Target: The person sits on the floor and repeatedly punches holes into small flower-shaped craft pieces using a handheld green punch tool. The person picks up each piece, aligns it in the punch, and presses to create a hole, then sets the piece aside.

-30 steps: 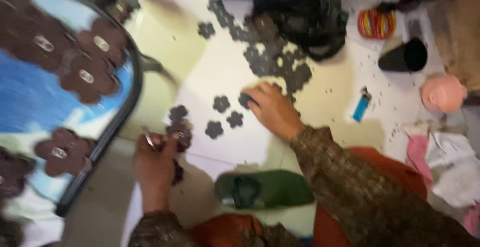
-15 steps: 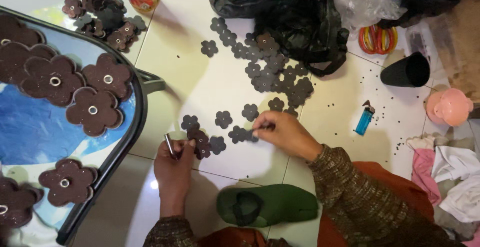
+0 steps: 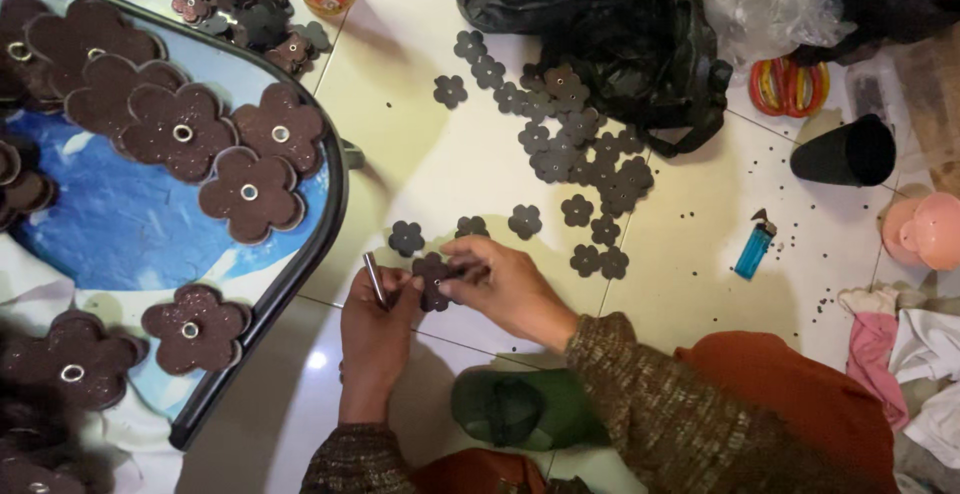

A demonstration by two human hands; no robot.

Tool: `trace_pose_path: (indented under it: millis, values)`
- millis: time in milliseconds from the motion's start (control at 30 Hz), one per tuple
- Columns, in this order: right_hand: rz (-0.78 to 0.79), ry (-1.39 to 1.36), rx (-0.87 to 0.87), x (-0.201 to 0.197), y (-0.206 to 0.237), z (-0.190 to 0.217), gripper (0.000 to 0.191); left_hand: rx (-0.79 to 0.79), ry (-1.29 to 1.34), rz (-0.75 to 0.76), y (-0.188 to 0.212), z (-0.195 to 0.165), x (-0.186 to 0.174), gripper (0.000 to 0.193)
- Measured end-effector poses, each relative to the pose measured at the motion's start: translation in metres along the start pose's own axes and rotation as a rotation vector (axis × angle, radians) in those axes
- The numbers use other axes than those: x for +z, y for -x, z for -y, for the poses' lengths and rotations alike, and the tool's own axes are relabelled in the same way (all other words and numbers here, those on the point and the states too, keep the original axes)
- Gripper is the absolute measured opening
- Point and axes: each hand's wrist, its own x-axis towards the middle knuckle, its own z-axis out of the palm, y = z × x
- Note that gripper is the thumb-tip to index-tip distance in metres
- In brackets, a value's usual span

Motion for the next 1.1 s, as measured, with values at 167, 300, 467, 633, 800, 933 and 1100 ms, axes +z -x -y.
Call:
trace_pose_path:
  millis: [167,300,467,633,800,933,1100]
  values:
    - [-0.011,-0.134,0.036,0.013,0.003,0.005,0.040,-0.062,0.045,0.012,0.000,-0.004,-0.002,0.025]
    - [0.017,0.014,0.139,-0.005,-0.004,0.007,0.044,0.006,0.045,-0.064,-0.002,-0.004,-0.004,0.022]
    - [-0.376,0.228,-0.142,-0.038,-0.035,0.003,0.020,-0.025,-0.309,-0.336,0.003,-0.011,-0.013,0.014]
    - [-0.434,0.676,-0.649,-0.049,-0.044,-0.005,0.020,0.220,-0.288,-0.371,0.004,-0.019,-0.012,0.012]
    - [-0.525,0.693,-0.476,-0.042,-0.016,-0.020,0.040,0.235,-0.417,-0.385,0.006,-0.022,-0.010,0.016]
    - [-0.544,0.658,-0.335,-0.039,-0.006,-0.030,0.036,0.149,-0.488,-0.326,0.010,-0.029,-0.009,0.015]
    - [-0.536,0.659,-0.387,-0.029,0.003,-0.029,0.035,-0.055,-0.560,-0.182,0.014,-0.035,-0.005,0.016]
